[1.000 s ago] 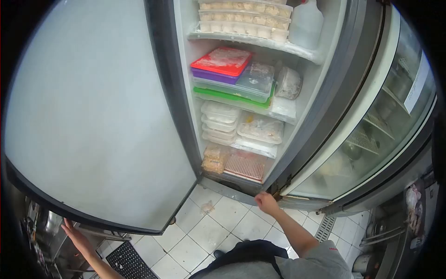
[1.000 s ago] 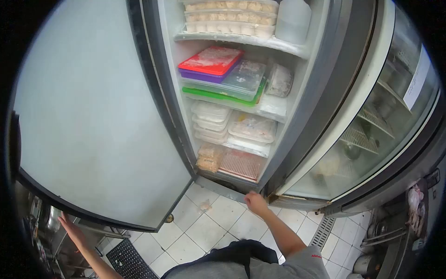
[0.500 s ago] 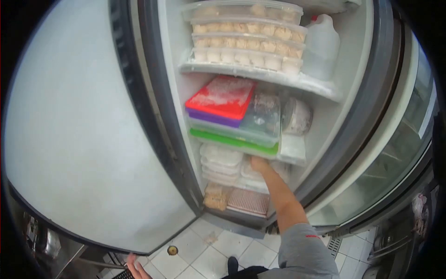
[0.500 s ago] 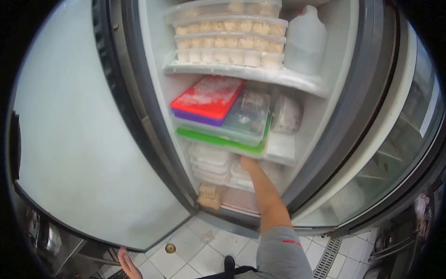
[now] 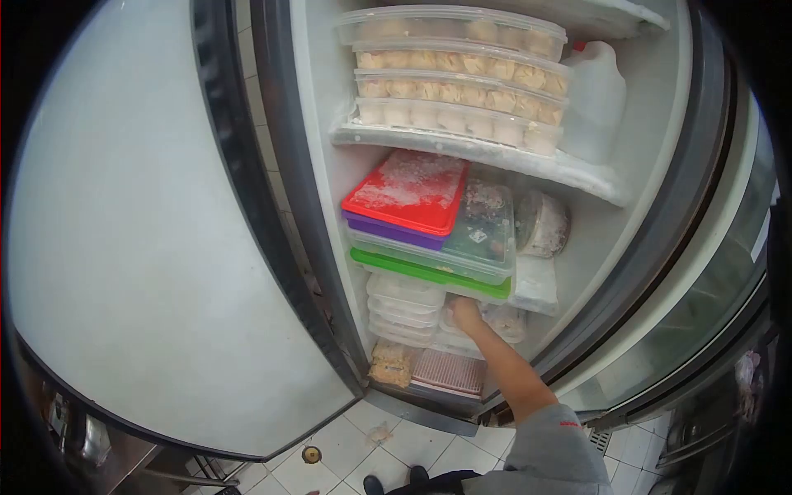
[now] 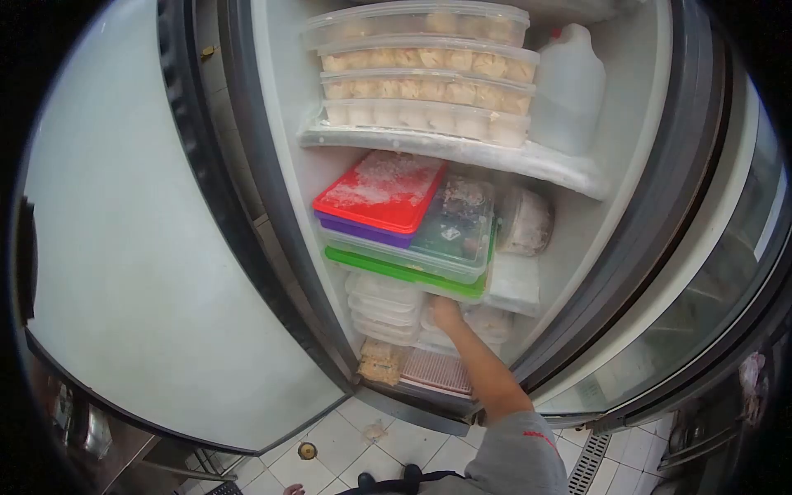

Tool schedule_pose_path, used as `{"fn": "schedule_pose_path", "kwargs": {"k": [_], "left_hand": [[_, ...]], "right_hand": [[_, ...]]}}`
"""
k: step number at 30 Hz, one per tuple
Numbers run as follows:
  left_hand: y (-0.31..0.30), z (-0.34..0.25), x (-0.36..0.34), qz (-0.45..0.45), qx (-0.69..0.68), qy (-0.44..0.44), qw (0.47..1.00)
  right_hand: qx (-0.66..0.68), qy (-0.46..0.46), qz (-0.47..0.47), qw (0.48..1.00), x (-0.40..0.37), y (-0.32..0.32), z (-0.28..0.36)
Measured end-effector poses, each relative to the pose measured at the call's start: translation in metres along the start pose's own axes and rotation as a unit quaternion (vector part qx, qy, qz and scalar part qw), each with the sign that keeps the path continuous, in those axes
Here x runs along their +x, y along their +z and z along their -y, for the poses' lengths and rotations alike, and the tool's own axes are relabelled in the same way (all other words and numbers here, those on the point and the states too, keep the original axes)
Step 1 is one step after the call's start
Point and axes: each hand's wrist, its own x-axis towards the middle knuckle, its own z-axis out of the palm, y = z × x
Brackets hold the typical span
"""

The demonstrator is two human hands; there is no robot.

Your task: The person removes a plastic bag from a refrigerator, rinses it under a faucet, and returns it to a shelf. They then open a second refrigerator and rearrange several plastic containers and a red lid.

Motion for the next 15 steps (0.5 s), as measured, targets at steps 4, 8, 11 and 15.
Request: {"fn": "schedule_pose_path", "kwargs": {"k": [4,8,11,15], "left_hand": [[0.023,-0.036,0.054,0.094,-0.090,0.067,0.989],[0.043,-0.099,0.102,0.115,-0.080,0.253,0.957],[0.053,-0.132,0.127,0.173,-0.100,0.311,0.929],[0.050,-0.201,0.154,0.190,-0.104,0.399,0.891]], "right_hand": [[0.426,0.120,-0.001,0.897,-0.089,-0.060,0.006],[0.631,0.232,0.079,0.736,-0.233,-0.076,-0.009],[0.442,0.355,0.183,0.803,-0.349,-0.055,-0.040],[-0.011,0.392,0.303,0.869,-0.427,-0.045,-0.052]]}}
